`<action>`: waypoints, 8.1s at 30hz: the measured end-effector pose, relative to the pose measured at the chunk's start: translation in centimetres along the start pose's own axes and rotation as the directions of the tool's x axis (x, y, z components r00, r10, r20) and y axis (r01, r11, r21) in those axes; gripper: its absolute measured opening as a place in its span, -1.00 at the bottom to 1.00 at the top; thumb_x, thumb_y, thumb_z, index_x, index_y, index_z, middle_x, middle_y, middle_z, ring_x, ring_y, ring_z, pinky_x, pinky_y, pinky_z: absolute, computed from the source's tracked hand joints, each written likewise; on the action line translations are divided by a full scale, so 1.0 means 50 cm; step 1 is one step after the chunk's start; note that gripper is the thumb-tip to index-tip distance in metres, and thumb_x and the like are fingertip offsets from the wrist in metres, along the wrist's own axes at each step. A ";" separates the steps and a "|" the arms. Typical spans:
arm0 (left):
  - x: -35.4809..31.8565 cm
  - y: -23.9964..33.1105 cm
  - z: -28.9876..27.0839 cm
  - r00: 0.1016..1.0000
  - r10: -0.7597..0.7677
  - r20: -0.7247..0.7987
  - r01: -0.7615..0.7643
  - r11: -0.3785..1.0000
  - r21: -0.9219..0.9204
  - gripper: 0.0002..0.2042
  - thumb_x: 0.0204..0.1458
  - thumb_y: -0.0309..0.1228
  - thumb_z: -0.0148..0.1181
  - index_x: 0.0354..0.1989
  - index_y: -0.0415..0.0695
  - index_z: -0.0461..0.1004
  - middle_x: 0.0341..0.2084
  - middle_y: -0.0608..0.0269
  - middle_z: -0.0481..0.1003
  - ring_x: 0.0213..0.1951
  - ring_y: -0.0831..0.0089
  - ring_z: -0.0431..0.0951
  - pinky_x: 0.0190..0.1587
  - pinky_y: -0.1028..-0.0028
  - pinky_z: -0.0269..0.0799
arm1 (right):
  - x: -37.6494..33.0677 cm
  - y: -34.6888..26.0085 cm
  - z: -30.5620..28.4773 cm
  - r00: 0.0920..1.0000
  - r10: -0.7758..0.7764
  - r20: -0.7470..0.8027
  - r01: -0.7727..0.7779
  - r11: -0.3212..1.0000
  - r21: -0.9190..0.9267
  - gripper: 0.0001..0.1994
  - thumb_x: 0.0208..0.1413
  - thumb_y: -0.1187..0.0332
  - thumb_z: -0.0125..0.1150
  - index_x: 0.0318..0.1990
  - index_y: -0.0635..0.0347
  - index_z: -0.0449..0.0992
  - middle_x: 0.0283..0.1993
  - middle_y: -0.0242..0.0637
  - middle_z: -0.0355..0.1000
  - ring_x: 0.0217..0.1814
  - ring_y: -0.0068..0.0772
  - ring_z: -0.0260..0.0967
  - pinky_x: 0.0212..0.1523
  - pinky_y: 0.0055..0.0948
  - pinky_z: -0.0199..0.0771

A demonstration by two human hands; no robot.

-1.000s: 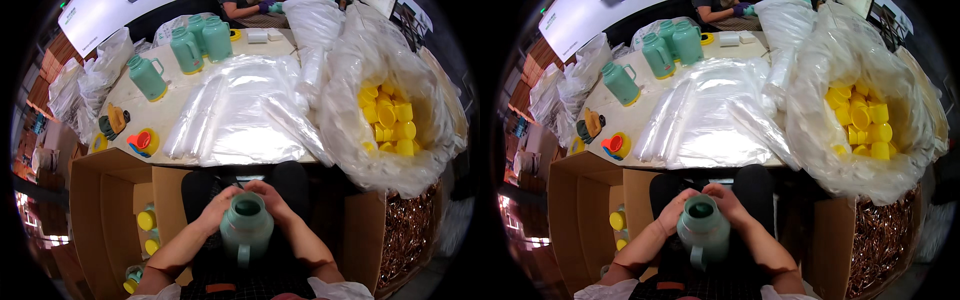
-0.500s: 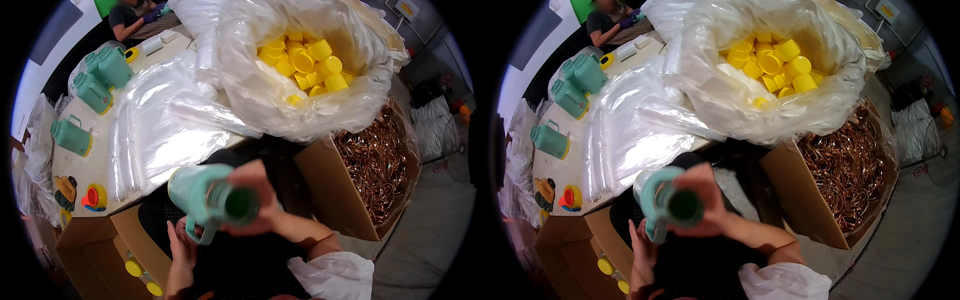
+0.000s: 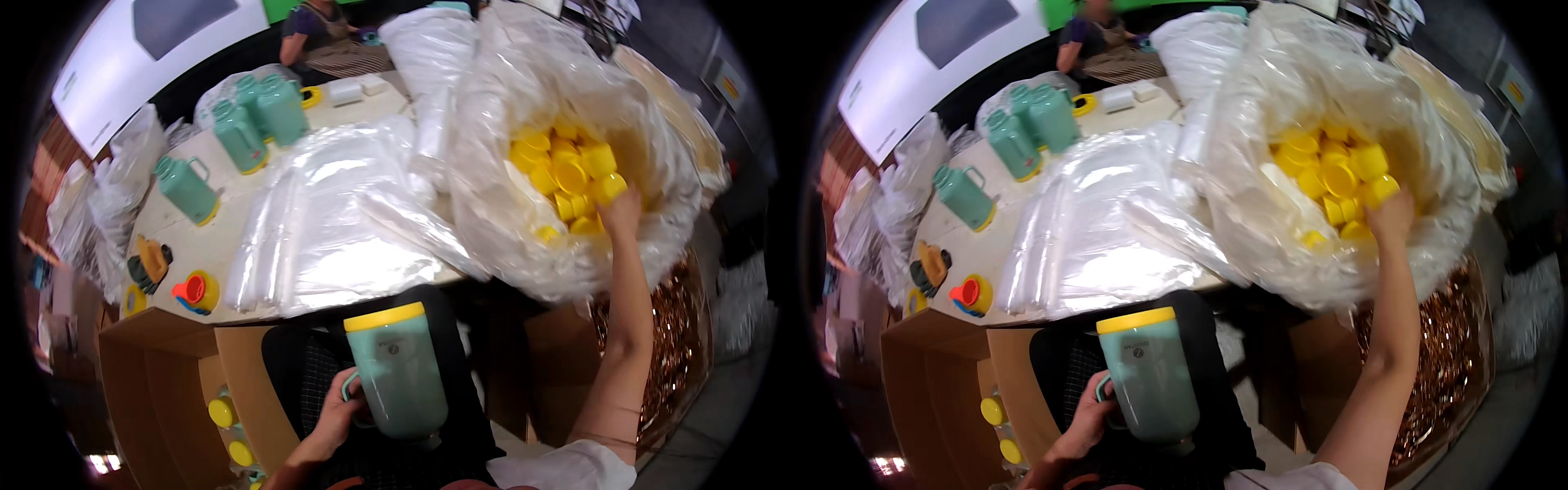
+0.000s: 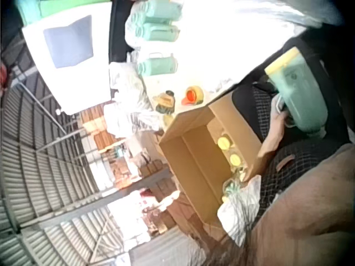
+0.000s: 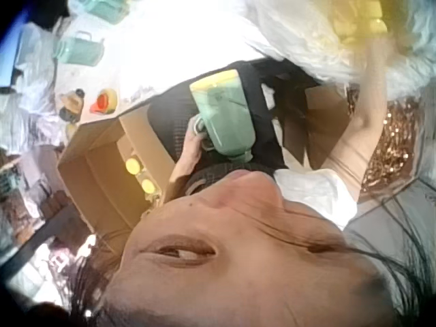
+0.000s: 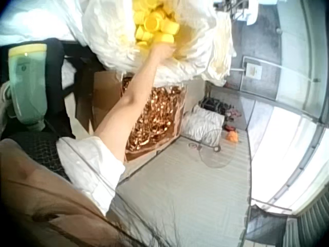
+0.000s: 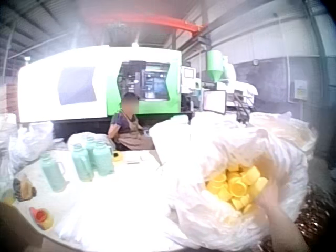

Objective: The person assembles green plastic pitchers by inserting a copper ring into the neck, screwing on a yellow lid, and placing the finished unit into a cardboard box. The process is repeated for multiple pitchers.

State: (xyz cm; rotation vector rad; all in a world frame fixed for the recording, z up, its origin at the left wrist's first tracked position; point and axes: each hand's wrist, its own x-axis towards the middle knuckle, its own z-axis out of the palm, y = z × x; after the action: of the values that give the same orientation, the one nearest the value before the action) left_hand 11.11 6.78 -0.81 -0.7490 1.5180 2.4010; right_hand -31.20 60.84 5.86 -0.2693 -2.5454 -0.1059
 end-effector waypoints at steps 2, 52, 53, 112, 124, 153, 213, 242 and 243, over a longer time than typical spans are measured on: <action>-0.019 0.002 -0.002 0.999 -0.039 -0.004 0.039 0.995 -0.087 -0.36 -0.07 -0.79 0.00 0.26 -0.03 0.29 -0.16 0.38 0.42 -0.23 0.48 0.53 -0.23 0.48 0.51 | -0.040 -0.040 0.030 0.973 0.110 0.201 -0.137 0.983 0.125 -0.03 -0.14 0.21 0.55 0.41 0.27 0.09 0.30 0.15 0.32 0.34 0.18 0.28 0.28 -0.09 0.38; -0.007 0.185 -0.087 0.952 0.126 0.277 -0.290 0.653 0.699 -0.81 0.06 -0.61 0.24 -0.15 -0.17 0.60 -0.09 0.13 0.60 -0.14 0.32 0.60 -0.10 0.44 0.53 | -0.543 -0.535 -0.306 0.279 -0.913 0.299 -0.631 0.060 0.773 -0.44 0.17 0.34 0.20 0.33 0.25 0.29 0.31 -0.18 0.30 0.31 -0.34 0.25 0.34 -0.36 0.21; 0.023 0.198 -0.085 0.950 0.210 0.231 -0.312 0.606 0.732 -0.90 0.08 -0.58 0.25 -0.24 -0.18 0.62 -0.24 0.17 0.63 -0.25 0.36 0.58 -0.16 0.44 0.51 | -0.527 -0.547 -0.301 0.250 -0.926 0.282 -0.650 0.055 0.758 -0.47 0.16 0.37 0.21 0.28 0.25 0.32 0.29 -0.18 0.31 0.29 -0.35 0.25 0.33 -0.36 0.22; -0.141 -0.074 -0.159 0.736 0.637 -0.230 -0.253 0.573 0.780 -0.55 0.06 -0.46 0.22 0.17 -0.19 0.36 -0.10 -0.09 0.47 -0.02 -0.13 0.52 0.02 0.10 0.45 | -0.899 -0.608 -0.331 -0.056 -0.891 0.451 -0.609 0.389 0.691 -0.15 0.11 0.54 0.35 0.44 0.32 -0.12 0.24 0.09 0.36 0.36 -0.22 0.31 0.30 -0.21 0.37; -0.365 0.253 -0.593 0.534 0.262 -0.804 -0.527 0.847 -0.075 -0.40 0.35 0.05 -0.13 0.33 -0.21 0.24 0.04 0.00 0.50 -0.02 0.17 0.61 -0.02 0.26 0.59 | -0.870 -0.881 -0.561 -0.187 -0.914 -0.359 -0.625 -0.172 0.762 -0.11 0.12 0.45 0.38 0.48 0.24 -0.14 0.22 -0.04 0.43 0.19 -0.15 0.48 0.22 -0.21 0.48; 0.439 0.741 -0.456 0.305 0.901 0.307 -0.113 -0.286 0.951 -0.53 0.11 -0.40 0.25 0.21 -0.11 0.32 0.17 0.04 0.36 0.18 0.10 0.39 0.21 0.13 0.32 | -0.578 -0.908 -0.265 0.032 -0.996 0.080 -0.503 0.053 0.863 -0.57 0.11 0.42 0.37 0.15 0.16 0.43 -0.17 -0.27 0.55 -0.18 -0.32 0.57 -0.12 -0.38 0.56; 0.006 0.119 0.005 0.394 0.757 0.521 -0.829 0.047 0.558 -0.65 -0.40 -0.33 0.60 -0.55 0.01 0.44 -0.36 0.33 0.41 -0.26 0.20 0.36 -0.15 0.27 0.29 | -0.631 -0.585 -0.457 0.438 -0.890 -0.127 0.184 -0.049 0.982 -0.65 -0.38 0.48 0.45 -0.28 0.11 0.57 -0.28 -0.33 0.43 -0.35 -0.18 0.32 -0.37 -0.29 0.43; -0.008 0.127 -0.010 0.438 0.733 0.521 -0.718 -0.063 0.693 -0.66 -0.43 -0.30 0.58 -0.44 -0.02 0.57 -0.30 0.39 0.45 0.00 0.20 0.48 -0.04 0.27 0.53 | -0.610 -0.594 -0.454 0.394 -0.879 -0.269 0.488 -0.048 0.872 -0.63 -0.26 0.23 0.50 -0.25 0.20 0.66 0.01 -0.28 0.57 0.15 -0.20 0.50 0.26 -0.08 0.41; -0.007 0.127 -0.014 0.429 0.740 0.517 -0.720 -0.065 0.691 -0.67 -0.43 -0.30 0.57 -0.47 -0.01 0.54 -0.32 0.40 0.44 -0.01 0.21 0.49 -0.11 0.31 0.53 | -0.612 -0.597 -0.459 0.370 -0.898 -0.237 0.470 -0.039 0.882 -0.61 -0.27 0.20 0.50 -0.25 0.20 0.67 0.01 -0.29 0.57 0.19 -0.18 0.49 0.28 -0.06 0.38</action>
State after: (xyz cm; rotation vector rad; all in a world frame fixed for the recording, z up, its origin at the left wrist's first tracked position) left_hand 8.92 3.31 4.09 0.5369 3.3440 1.3180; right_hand -0.29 23.46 7.54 1.7496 -2.3690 1.0073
